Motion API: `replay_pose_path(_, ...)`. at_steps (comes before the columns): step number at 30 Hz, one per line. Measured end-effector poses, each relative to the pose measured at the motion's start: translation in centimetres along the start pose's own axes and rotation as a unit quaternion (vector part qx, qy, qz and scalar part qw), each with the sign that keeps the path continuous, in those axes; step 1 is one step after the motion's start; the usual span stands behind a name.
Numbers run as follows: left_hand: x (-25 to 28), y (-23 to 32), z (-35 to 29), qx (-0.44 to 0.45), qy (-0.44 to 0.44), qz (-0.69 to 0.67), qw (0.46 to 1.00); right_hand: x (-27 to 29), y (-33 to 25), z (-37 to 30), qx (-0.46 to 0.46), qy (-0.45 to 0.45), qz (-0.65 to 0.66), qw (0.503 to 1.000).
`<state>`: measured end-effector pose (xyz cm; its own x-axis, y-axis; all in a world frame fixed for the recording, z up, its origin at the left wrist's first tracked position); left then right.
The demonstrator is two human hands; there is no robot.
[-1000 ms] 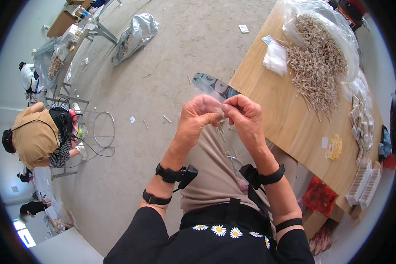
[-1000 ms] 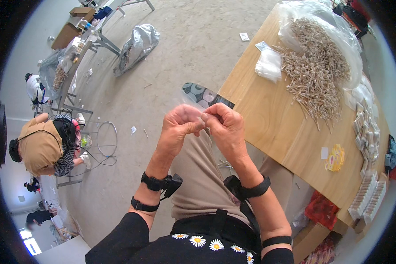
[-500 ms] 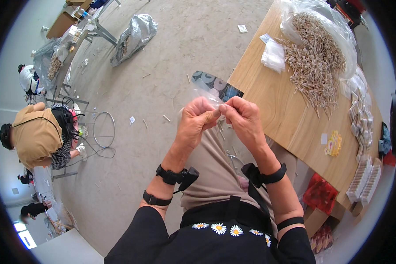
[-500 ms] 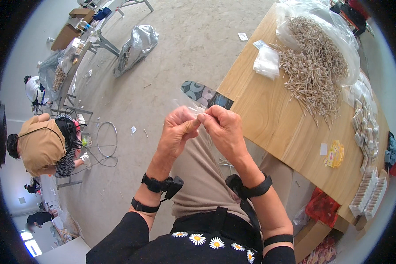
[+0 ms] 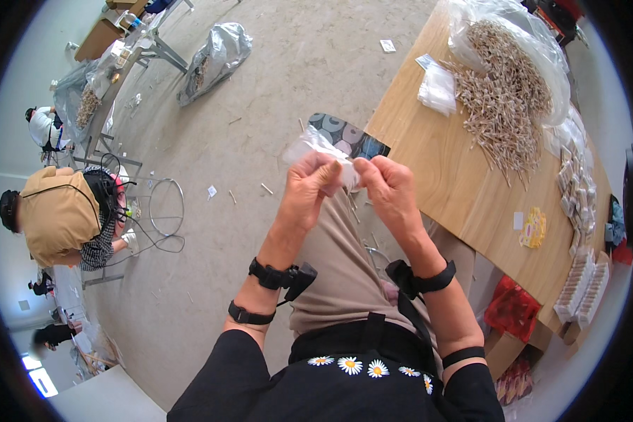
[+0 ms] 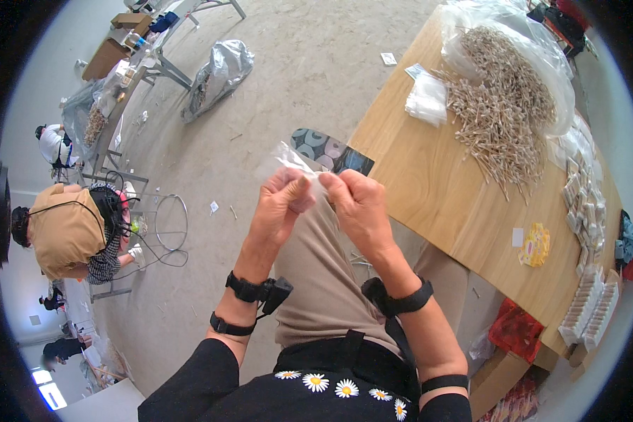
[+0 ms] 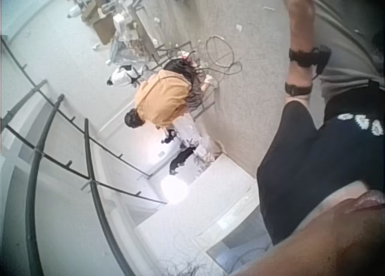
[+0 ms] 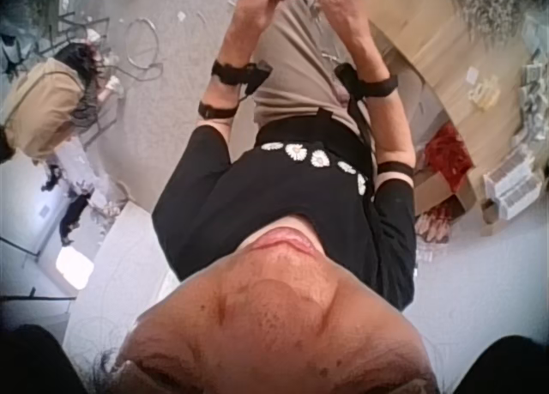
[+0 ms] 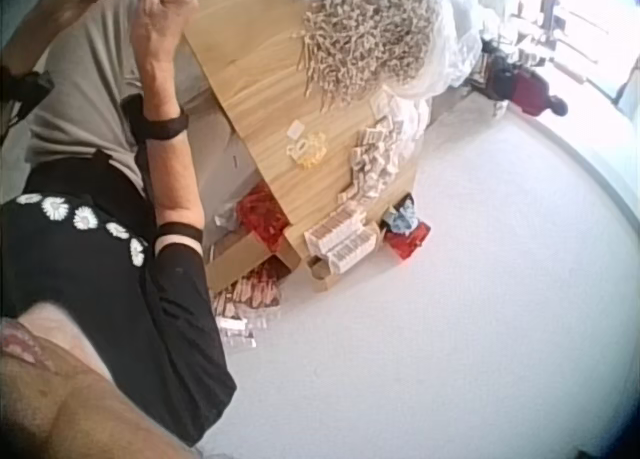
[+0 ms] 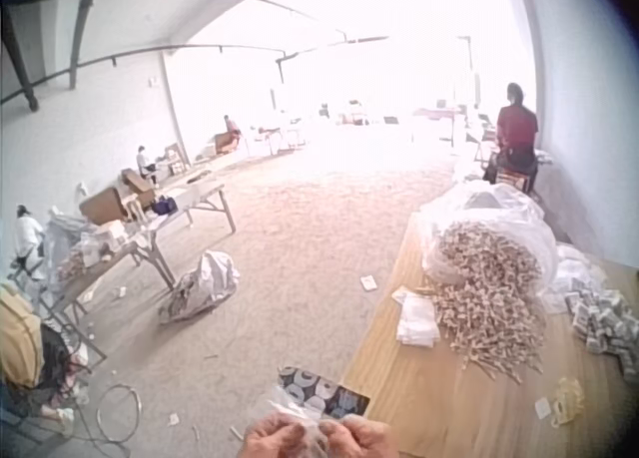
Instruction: Packaging cotton swabs into small plastic bags.
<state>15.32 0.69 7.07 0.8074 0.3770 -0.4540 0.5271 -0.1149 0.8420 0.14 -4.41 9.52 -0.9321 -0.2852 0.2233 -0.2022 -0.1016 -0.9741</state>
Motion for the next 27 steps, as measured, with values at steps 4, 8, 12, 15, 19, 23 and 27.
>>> replay_pose_path(4, 5.1, 0.1, 3.6, -0.043, 0.040, -0.048, 0.997, 2.9, 2.7, -0.1, -0.028, 0.081, -0.054, 0.995)
replay_pose_path(8, 8.7, -0.2, 7.2, -0.070, 0.118, -0.055, 0.989, 6.5, 7.5, -0.9, -0.027, 0.115, -0.207, 0.971)
replay_pose_path(12, 11.1, -1.2, 9.6, -0.055, 0.200, -0.046, 0.977, 6.2, 8.6, -1.5, -0.004, 0.111, -0.242, 0.964)
replay_pose_path(15, 11.7, -1.9, 11.0, -0.054, 0.235, -0.029, 0.970, 5.7, 8.2, -1.6, 0.010, 0.120, -0.286, 0.950)
replay_pose_path(19, 11.3, -2.3, 12.4, -0.059, 0.250, 0.016, 0.966, 5.5, 8.0, -1.7, 0.029, 0.125, -0.312, 0.941)
replay_pose_path(23, 10.2, -2.6, 13.3, -0.071, 0.246, 0.047, 0.965, 5.4, 7.8, -1.7, 0.026, 0.124, -0.321, 0.939)
replay_pose_path(27, 9.5, -2.6, 13.7, -0.088, 0.258, 0.075, 0.959, 5.3, 8.0, -1.7, 0.024, 0.124, -0.324, 0.938)
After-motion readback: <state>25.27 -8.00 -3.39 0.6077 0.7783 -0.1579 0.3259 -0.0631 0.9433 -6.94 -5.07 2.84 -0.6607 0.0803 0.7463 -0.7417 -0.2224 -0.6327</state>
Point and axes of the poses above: each hand's wrist, its own z-axis towards the middle knuckle, its own x-axis out of the back of the hand, y = z × x, the point moved 4 cm from there along z, towards the middle knuckle, and after that the axes turned 4 degrees about y, right-handed, at the moved point
